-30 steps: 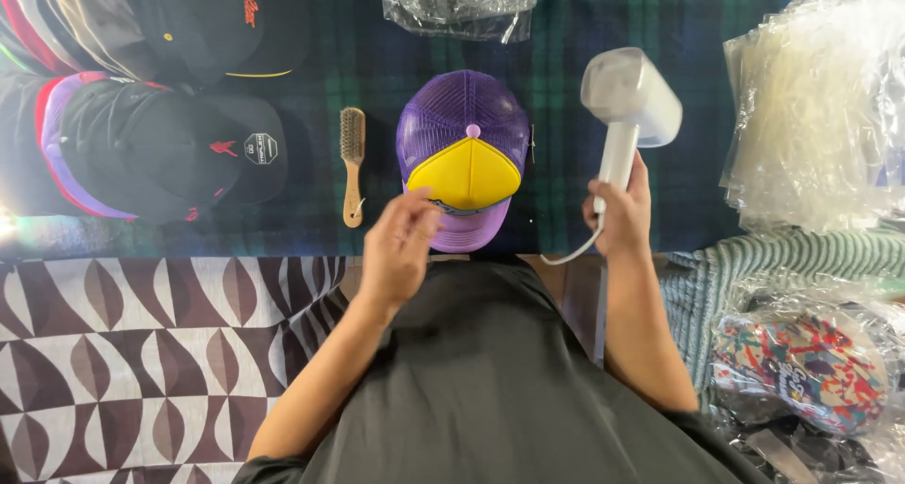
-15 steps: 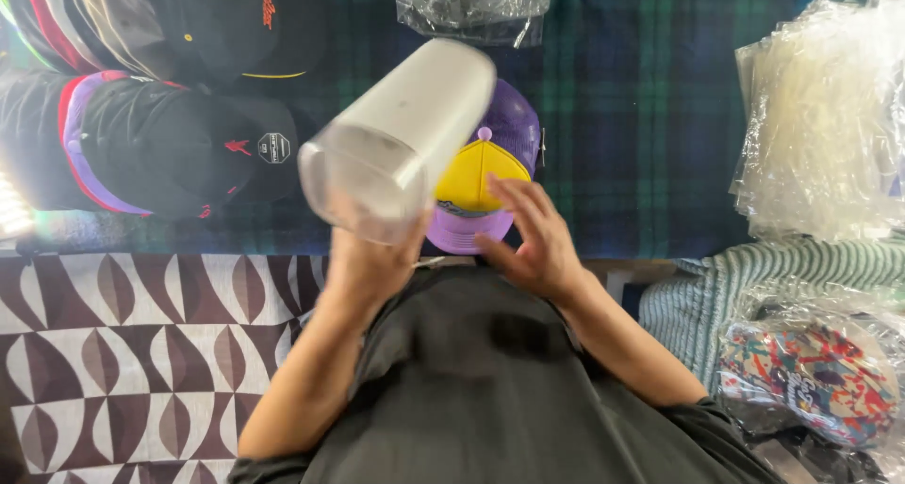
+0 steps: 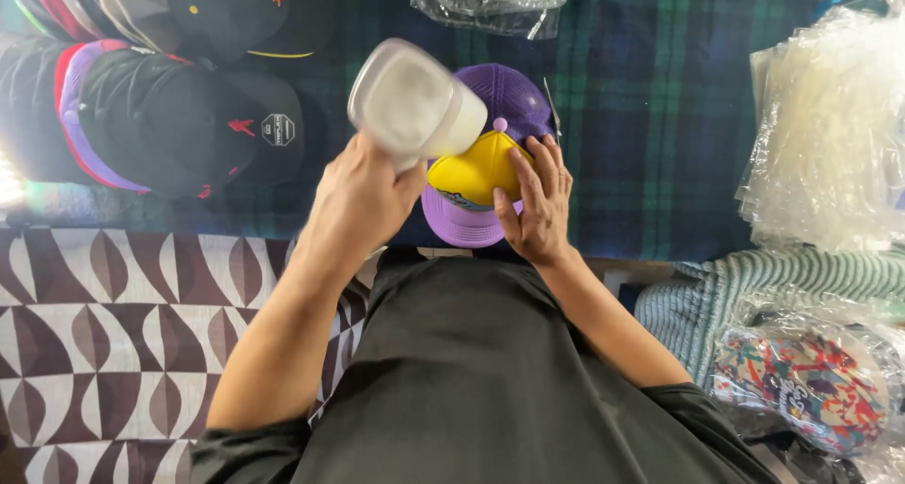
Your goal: Cleaning and shaping a purple and yellow baseball cap using a hair dryer and a brush at a packing station.
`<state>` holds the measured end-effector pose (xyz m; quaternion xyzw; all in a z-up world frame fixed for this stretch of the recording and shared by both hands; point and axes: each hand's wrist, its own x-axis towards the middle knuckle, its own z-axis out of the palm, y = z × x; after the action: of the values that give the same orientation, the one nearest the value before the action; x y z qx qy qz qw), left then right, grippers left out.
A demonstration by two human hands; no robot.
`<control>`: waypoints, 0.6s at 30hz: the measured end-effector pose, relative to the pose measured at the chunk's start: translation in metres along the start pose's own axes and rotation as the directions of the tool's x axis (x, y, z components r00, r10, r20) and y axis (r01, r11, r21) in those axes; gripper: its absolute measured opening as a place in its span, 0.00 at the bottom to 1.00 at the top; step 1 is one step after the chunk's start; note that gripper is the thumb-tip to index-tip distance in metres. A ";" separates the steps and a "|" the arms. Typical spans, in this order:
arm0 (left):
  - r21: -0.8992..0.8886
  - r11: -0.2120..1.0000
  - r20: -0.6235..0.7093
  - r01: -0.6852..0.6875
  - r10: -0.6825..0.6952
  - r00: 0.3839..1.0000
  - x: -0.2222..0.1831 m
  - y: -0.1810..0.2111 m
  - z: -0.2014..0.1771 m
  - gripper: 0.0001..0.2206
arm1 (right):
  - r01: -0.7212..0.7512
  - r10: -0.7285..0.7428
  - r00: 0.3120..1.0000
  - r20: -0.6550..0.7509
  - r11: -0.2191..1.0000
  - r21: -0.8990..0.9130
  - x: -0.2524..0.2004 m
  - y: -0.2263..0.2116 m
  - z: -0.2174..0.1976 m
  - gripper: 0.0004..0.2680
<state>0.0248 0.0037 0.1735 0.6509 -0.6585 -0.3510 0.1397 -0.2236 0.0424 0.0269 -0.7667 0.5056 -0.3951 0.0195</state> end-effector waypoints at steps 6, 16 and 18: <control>0.107 0.993 0.099 0.051 -0.062 0.993 0.003 0.016 -0.017 0.23 | 0.041 -0.041 0.999 -0.016 0.999 0.025 -0.002 0.004 -0.002 0.19; 0.072 0.994 0.075 0.087 -0.093 0.993 0.020 0.005 -0.018 0.24 | 0.034 -0.033 0.999 -0.037 0.999 0.014 -0.004 0.005 0.007 0.20; 0.071 0.995 0.060 0.077 -0.081 0.995 0.015 -0.014 -0.003 0.24 | 0.026 -0.024 0.999 -0.035 0.999 0.035 -0.009 0.004 0.001 0.19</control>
<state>0.0358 -0.0097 0.1626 0.6696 -0.6479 -0.3536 0.0827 -0.2274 0.0476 0.0196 -0.7656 0.4892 -0.4173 0.0194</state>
